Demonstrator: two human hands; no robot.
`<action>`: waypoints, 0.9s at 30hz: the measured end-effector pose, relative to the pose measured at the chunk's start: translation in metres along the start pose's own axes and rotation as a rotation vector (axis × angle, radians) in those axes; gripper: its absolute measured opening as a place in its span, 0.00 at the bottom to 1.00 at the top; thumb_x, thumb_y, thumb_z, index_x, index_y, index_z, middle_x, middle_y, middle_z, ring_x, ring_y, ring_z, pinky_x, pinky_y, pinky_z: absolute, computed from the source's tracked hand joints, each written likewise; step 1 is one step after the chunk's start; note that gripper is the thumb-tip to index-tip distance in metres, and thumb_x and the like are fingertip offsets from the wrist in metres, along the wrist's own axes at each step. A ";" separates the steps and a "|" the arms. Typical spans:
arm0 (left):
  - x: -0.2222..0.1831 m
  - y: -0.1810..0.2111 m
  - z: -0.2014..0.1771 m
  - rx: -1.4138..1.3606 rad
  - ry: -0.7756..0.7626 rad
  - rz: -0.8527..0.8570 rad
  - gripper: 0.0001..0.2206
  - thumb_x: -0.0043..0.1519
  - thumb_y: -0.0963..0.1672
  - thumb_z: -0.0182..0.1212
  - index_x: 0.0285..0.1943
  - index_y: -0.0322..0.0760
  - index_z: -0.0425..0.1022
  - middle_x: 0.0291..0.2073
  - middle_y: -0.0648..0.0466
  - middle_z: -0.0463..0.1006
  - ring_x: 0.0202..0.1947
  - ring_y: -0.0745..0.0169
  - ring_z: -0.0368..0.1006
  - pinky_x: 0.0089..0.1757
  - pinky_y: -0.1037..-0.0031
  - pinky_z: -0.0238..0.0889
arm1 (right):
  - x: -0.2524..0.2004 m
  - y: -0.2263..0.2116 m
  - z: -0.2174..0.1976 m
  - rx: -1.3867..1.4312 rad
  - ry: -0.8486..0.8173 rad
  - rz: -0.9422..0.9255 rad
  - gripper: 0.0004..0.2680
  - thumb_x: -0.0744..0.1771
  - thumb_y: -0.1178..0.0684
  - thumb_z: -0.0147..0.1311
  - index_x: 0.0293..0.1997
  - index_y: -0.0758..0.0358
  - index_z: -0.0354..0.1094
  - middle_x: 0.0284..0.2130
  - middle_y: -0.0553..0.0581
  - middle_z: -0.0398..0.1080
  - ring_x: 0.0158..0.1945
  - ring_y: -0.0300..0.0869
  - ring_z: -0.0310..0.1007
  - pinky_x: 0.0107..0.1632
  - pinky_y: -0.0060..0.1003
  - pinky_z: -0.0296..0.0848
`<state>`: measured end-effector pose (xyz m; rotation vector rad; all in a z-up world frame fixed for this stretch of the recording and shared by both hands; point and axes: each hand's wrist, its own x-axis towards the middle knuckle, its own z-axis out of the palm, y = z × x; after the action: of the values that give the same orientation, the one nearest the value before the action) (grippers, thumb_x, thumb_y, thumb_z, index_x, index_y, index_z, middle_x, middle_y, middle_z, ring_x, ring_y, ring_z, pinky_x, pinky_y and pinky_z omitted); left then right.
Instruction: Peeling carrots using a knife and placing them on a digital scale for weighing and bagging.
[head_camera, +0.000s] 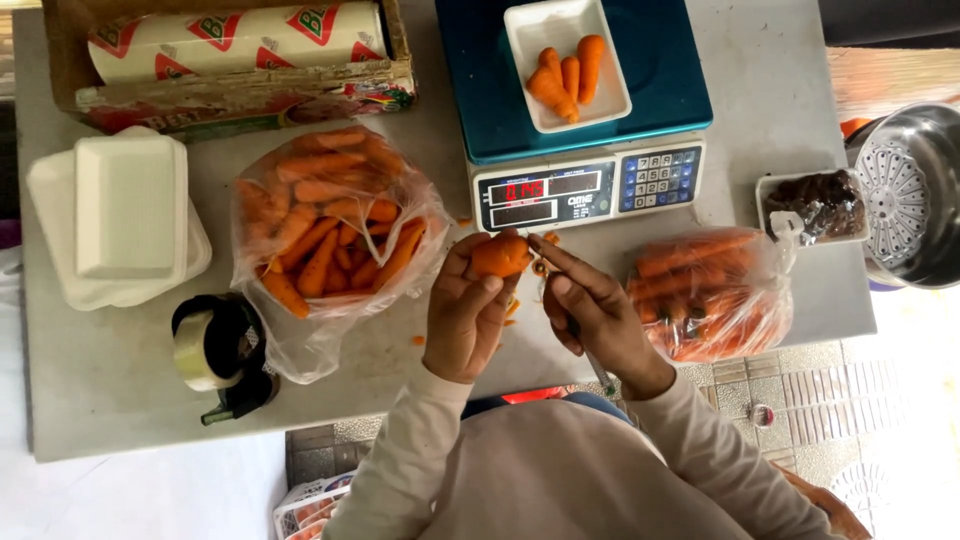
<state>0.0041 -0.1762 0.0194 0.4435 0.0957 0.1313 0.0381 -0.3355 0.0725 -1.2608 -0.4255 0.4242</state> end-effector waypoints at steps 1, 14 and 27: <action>0.002 -0.001 0.000 -0.032 -0.006 -0.005 0.21 0.62 0.33 0.58 0.65 0.31 0.63 0.62 0.36 0.70 0.60 0.49 0.70 0.60 0.60 0.68 | -0.001 0.000 0.001 0.025 -0.012 -0.005 0.17 0.71 0.60 0.38 0.70 0.70 0.55 0.16 0.57 0.61 0.10 0.37 0.62 0.12 0.24 0.63; 0.001 -0.011 -0.007 -0.136 -0.003 -0.021 0.20 0.63 0.34 0.58 0.64 0.33 0.63 0.63 0.38 0.70 0.62 0.50 0.70 0.62 0.63 0.66 | 0.003 -0.026 0.027 -0.357 0.021 -0.168 0.17 0.70 0.61 0.44 0.68 0.74 0.57 0.21 0.55 0.70 0.17 0.33 0.69 0.22 0.22 0.68; 0.018 -0.020 -0.015 -0.216 -0.063 -0.145 0.21 0.66 0.36 0.55 0.70 0.35 0.62 0.62 0.42 0.70 0.62 0.53 0.70 0.61 0.67 0.66 | -0.012 0.017 -0.018 -0.118 0.170 -0.047 0.17 0.72 0.58 0.35 0.71 0.71 0.52 0.18 0.56 0.62 0.10 0.37 0.62 0.13 0.25 0.63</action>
<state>0.0225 -0.1853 -0.0040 0.2241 0.0506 -0.0154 0.0368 -0.3522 0.0504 -1.3867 -0.3391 0.2522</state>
